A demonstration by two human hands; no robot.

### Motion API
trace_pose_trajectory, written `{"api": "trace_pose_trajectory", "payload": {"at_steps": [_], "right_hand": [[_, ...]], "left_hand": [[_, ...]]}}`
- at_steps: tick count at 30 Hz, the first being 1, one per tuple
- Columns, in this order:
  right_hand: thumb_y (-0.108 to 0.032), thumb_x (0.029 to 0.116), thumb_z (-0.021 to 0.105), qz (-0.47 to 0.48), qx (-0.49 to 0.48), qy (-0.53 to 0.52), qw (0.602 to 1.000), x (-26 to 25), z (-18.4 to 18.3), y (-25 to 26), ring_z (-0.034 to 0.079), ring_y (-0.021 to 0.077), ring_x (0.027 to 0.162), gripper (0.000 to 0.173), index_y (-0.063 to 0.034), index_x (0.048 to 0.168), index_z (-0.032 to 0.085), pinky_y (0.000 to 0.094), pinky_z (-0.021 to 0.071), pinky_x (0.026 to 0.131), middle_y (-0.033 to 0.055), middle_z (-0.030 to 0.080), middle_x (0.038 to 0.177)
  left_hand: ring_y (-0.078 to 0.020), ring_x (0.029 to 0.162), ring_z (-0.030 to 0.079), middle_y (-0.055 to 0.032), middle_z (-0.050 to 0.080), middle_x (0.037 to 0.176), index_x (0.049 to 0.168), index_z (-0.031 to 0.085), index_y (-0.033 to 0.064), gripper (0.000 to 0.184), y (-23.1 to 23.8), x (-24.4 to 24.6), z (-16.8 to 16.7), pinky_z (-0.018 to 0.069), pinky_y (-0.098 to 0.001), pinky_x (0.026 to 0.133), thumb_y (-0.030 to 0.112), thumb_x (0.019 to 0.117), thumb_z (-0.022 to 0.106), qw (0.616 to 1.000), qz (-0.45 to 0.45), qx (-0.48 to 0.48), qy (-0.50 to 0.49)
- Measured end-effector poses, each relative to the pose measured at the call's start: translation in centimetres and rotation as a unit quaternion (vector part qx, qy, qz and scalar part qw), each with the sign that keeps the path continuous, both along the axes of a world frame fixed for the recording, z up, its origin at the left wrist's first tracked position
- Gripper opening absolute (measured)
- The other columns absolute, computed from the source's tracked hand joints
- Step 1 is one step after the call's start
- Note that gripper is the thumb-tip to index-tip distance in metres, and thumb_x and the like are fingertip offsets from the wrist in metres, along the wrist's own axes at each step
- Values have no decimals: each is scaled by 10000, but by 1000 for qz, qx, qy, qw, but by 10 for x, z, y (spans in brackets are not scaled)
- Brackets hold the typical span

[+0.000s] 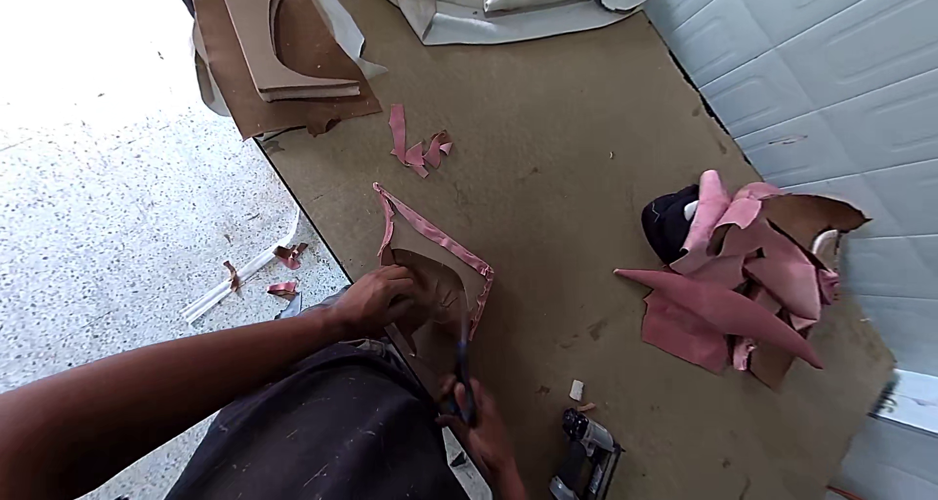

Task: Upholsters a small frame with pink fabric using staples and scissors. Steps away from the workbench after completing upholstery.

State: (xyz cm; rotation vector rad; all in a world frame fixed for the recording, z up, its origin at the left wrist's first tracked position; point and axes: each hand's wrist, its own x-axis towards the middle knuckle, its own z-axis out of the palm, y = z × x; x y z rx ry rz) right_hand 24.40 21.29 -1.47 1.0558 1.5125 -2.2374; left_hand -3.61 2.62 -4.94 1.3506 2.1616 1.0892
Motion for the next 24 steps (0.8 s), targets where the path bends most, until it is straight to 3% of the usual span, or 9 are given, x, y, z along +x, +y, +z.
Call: {"api": "trace_pose_trajectory", "payload": {"at_steps": [4,6,8,10,14,16,18,21,24], "right_hand": [[-316,1011,640,-82,292,-68,951,48,16,48,716,264,835,327,-14,1129,682,473,637,693,125,714,984],[-496,985,630,-23,413,-205,887,72,6,86,697,273,811,472,-44,1060,746,518,594,708,123,726,942],[-492,1022,565,28,417,-273,867,87,-10,118,678,274,720,483,-47,1043,753,523,569,658,131,728,898],[-419,1067,499,21,385,-290,876,93,-18,130,683,272,663,455,-13,1091,705,489,589,614,147,710,858],[-424,1032,583,-41,394,-178,901,59,-7,113,719,308,879,523,-47,1394,589,543,617,722,172,703,1119],[-387,1029,593,-33,418,-89,903,11,8,88,724,260,940,444,-76,1342,638,506,626,763,121,717,1151],[-343,1049,563,14,382,-45,923,-48,25,52,736,211,845,359,-77,1262,678,434,634,696,78,747,1047],[-426,1071,523,52,249,-53,966,-120,24,9,735,234,724,420,-89,1301,622,391,615,602,104,757,993],[-380,977,704,-86,194,-23,977,-152,-16,-8,694,261,655,444,-110,1300,561,408,600,532,125,706,1027]], "left_hand": [[-105,1276,577,78,689,1216,1076,755,223,163,-26,-16,15,460,-374,1144,287,936,703,994,-47,6,103],[-158,1451,431,64,612,1400,1224,711,264,382,-25,-16,21,325,-445,1252,306,851,784,983,-89,-56,148],[-255,1584,193,-4,377,1646,1512,497,348,814,-21,-10,20,143,-567,1291,328,781,854,960,-130,-153,194],[-297,1602,117,-46,255,1708,1584,399,339,884,-13,-3,7,123,-622,1273,291,809,821,940,-144,-200,235],[-235,1525,335,9,534,1525,1299,679,234,359,14,-1,-12,291,-484,1257,98,980,585,952,-92,-149,252],[-203,1369,521,11,682,1278,1172,706,177,261,24,-3,-9,443,-422,1151,66,997,548,967,-52,-109,224],[-215,1153,656,-28,704,1133,1139,679,144,207,30,-6,-1,561,-427,986,61,982,573,975,-25,-118,188],[-237,1071,665,-49,684,1098,1129,657,127,181,40,-16,-6,571,-436,932,67,967,601,979,-20,-108,171],[-228,1089,633,-31,660,1101,1122,632,149,170,48,-22,-14,528,-441,955,174,954,624,976,-39,-102,187]]}}
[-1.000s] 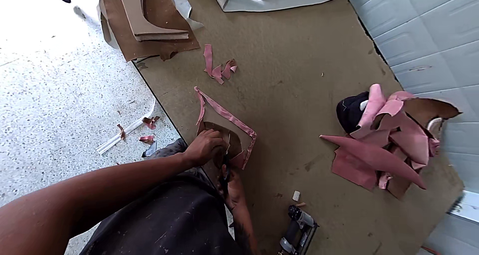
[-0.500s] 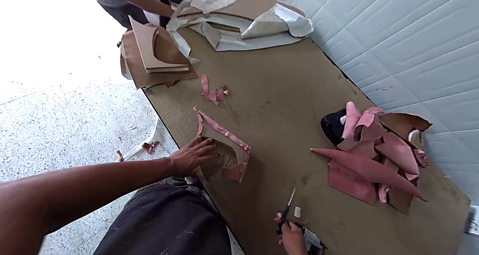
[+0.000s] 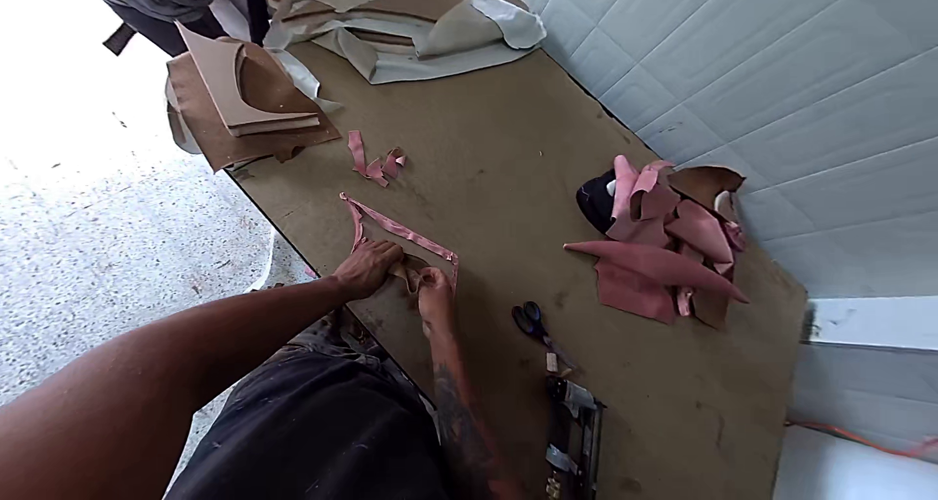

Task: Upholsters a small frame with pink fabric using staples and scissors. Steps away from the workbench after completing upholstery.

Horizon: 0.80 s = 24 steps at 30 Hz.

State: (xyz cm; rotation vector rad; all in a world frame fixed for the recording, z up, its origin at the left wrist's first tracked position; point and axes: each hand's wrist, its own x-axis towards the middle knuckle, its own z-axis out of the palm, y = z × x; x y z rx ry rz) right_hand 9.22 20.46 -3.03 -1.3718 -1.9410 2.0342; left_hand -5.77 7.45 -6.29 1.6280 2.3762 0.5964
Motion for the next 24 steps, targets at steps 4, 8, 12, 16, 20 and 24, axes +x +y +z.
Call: {"api": "trace_pose_trajectory", "payload": {"at_steps": [4,8,12,16,20,24], "right_hand": [[-213,912,782,-38,-1,75,996,-4,-7,2,631,218,578,324,-145,1174,604,364,545,489,115,688,903],[-318,987,686,165,181,-28,969,-12,21,33,655,233,679,285,-162,1223,648,428,558,576,99,707,929],[-482,1000,599,369,342,-221,836,-78,24,76,697,301,929,352,-162,1011,745,602,553,804,93,729,950],[-465,977,634,493,334,-328,733,-120,22,77,703,330,944,346,-136,981,739,608,554,800,129,729,966],[-396,946,686,490,350,-376,705,-135,23,66,694,342,1022,278,-135,1018,749,596,558,840,133,730,1048],[-392,916,726,474,335,-387,717,-142,24,64,702,355,971,295,-109,994,756,605,562,814,148,733,989]], "left_hand": [[-214,1058,637,3,663,1090,1278,617,223,467,3,-6,-3,527,-435,917,358,841,713,998,-24,-42,44],[-202,963,684,7,698,1027,1167,714,231,222,4,-20,-12,563,-422,857,205,952,669,997,-34,-16,63],[-198,893,674,6,664,975,1036,725,226,142,8,-33,-21,576,-412,799,163,987,608,997,-56,10,49],[-183,910,672,14,667,964,955,727,202,139,6,-42,-23,575,-410,807,133,975,608,997,-64,38,17],[-169,889,671,23,663,923,932,720,203,126,8,-47,-29,575,-393,799,146,974,616,995,-78,49,-32],[-164,827,672,31,660,900,1002,741,260,185,12,-53,-25,581,-404,714,145,975,598,992,-90,44,-81]]}}
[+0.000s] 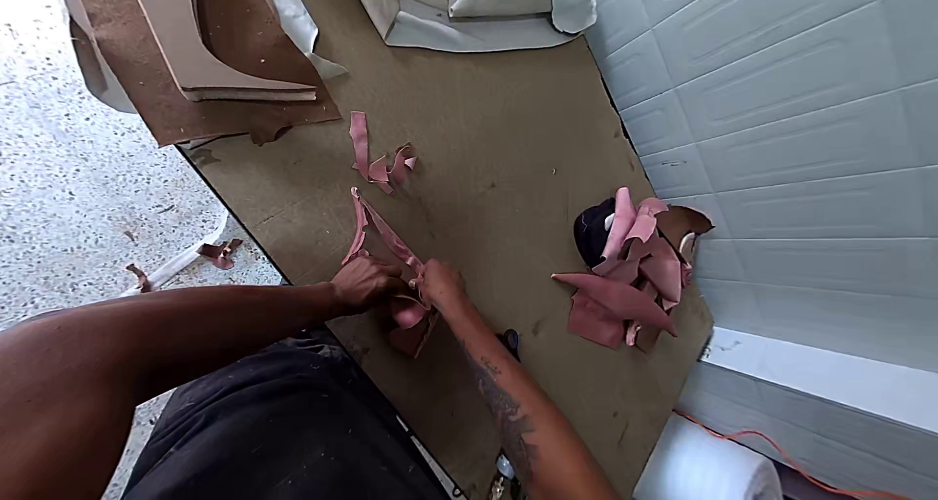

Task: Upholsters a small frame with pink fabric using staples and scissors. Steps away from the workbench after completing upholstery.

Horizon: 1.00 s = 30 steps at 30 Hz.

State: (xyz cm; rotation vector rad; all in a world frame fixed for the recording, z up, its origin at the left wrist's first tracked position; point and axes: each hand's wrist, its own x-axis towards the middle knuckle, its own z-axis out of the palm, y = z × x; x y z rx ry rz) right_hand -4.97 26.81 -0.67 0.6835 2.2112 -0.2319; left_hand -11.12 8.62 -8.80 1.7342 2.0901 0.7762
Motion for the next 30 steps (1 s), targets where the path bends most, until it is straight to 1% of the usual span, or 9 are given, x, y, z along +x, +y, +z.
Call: {"api": "trace_pose_trajectory", "payload": {"at_steps": [4,7,10,11,14,19,23,27,30], "right_hand": [[-330,894,754,-16,-15,13,1000,-5,6,2,692,375,921,249,-84,924,736,603,551,756,168,717,932],[-194,923,682,-10,-19,0,1000,-8,11,5,688,401,953,171,-34,972,713,619,543,759,203,710,980],[-156,978,569,25,-27,-28,999,-13,-5,15,679,387,1066,209,-50,1081,717,615,544,856,190,714,1103],[-139,974,573,35,-33,-31,998,-13,-8,17,685,392,1046,187,-40,1054,711,616,549,836,195,716,1078],[-136,974,598,40,-78,-34,996,-8,-15,28,691,377,1012,154,-43,1035,705,604,553,822,191,714,1037],[-99,754,759,35,-143,15,989,6,-29,46,695,361,888,205,-19,936,709,608,554,742,182,711,927],[-120,835,720,-86,-198,74,974,25,-32,46,687,339,980,238,-15,1048,715,606,540,855,193,717,1027],[-236,1035,607,-332,-311,240,858,60,-35,32,687,209,591,225,-62,1102,733,371,582,520,127,743,829],[-363,1033,618,-335,-259,406,810,134,-9,21,719,194,765,370,-157,1340,637,383,632,624,47,737,1087]], "left_hand": [[-147,808,678,47,677,893,930,742,239,165,14,-14,9,579,-401,682,149,968,609,1000,6,2,0],[-177,993,609,45,669,972,913,733,216,133,32,-32,11,470,-431,864,123,930,638,997,-38,44,42],[-211,1394,483,66,626,1368,1027,785,250,225,44,-51,2,294,-565,1231,141,832,757,996,-66,57,17],[-186,1422,475,89,609,1425,1075,785,261,309,45,-54,-3,275,-541,1256,163,782,796,997,-69,47,-1],[-112,1152,648,109,730,1181,992,775,226,221,47,-52,-11,466,-383,1088,130,795,743,997,-56,32,-45],[-132,1062,670,98,747,1055,955,778,225,220,50,-51,-5,527,-402,976,83,865,636,997,-2,-14,-80],[-148,1054,696,73,757,1096,971,787,206,143,51,-54,-7,564,-436,939,190,851,710,996,6,16,-87],[-139,992,714,73,765,1038,935,792,218,102,56,-54,-9,578,-472,896,226,895,698,995,33,17,-96],[-165,968,718,51,764,1016,895,783,201,61,63,-54,-4,579,-536,872,233,870,737,990,66,4,-126]]}}
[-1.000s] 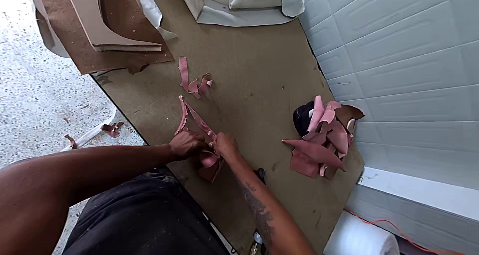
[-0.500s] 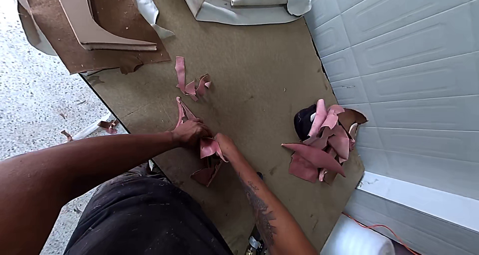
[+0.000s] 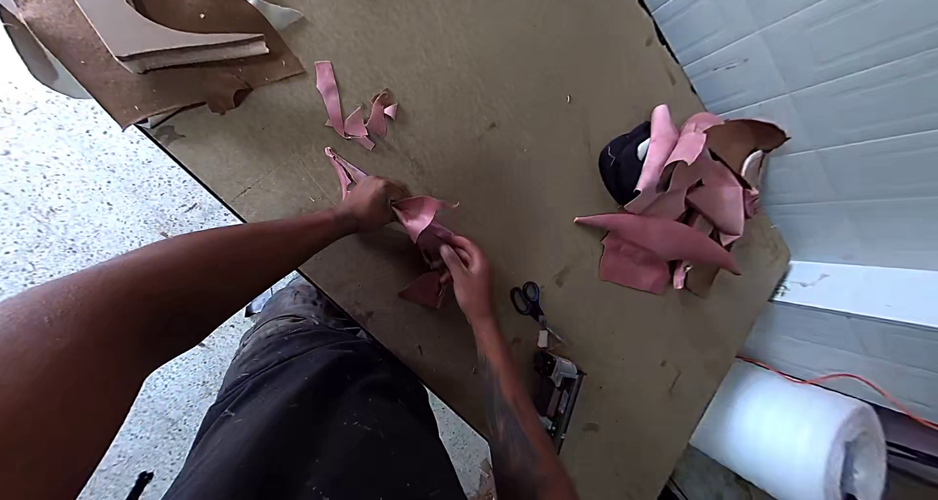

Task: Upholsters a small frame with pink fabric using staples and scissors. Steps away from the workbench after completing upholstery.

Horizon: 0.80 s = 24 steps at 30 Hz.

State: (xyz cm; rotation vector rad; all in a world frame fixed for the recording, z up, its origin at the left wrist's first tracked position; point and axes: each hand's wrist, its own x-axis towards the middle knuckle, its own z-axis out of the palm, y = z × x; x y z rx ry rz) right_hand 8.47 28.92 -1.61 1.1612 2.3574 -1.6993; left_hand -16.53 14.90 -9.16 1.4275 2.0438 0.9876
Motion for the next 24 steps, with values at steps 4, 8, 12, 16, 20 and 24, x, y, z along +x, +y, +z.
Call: {"api": "trace_pose_trajectory", "payload": {"at_steps": [4,8,12,16,20,24], "right_hand": [[-261,1003,652,-146,196,-21,969,189,12,14,665,206,1193,463,-39,1401,570,421,594,995,95,664,1328],[-348,915,741,-248,339,-173,891,326,-6,36,546,347,1289,655,-29,1446,527,524,474,1071,228,554,1396],[-445,803,834,-186,369,-220,884,341,-34,53,482,372,1370,879,-78,1513,468,551,433,1123,221,489,1487],[-370,749,911,-218,352,-287,864,330,-34,60,508,406,1336,912,-78,1502,486,587,500,1038,236,470,1482],[-286,822,846,-238,299,-314,869,320,-23,49,492,438,1335,707,18,1402,580,614,441,1086,285,489,1450],[-282,955,683,-280,148,-229,921,230,42,9,691,276,693,361,9,1163,630,489,611,644,140,698,847]], "left_hand": [[-134,913,713,80,756,957,847,763,223,34,6,0,1,582,-521,824,255,839,757,1000,27,-13,1],[-155,876,719,66,763,929,845,769,228,60,12,-1,7,572,-552,797,276,818,792,997,53,-53,-3],[-174,798,695,48,727,823,767,727,216,117,16,-3,8,553,-560,732,285,777,821,995,55,-80,5],[-176,821,703,50,740,839,788,743,229,139,17,-7,14,558,-566,763,328,786,841,993,49,-106,4],[-199,866,713,31,752,868,837,765,229,164,20,-10,20,565,-565,805,360,780,847,991,35,-126,-5],[-217,880,713,17,744,865,886,761,233,177,18,-17,12,568,-562,815,355,771,820,994,16,-112,-4]]}}
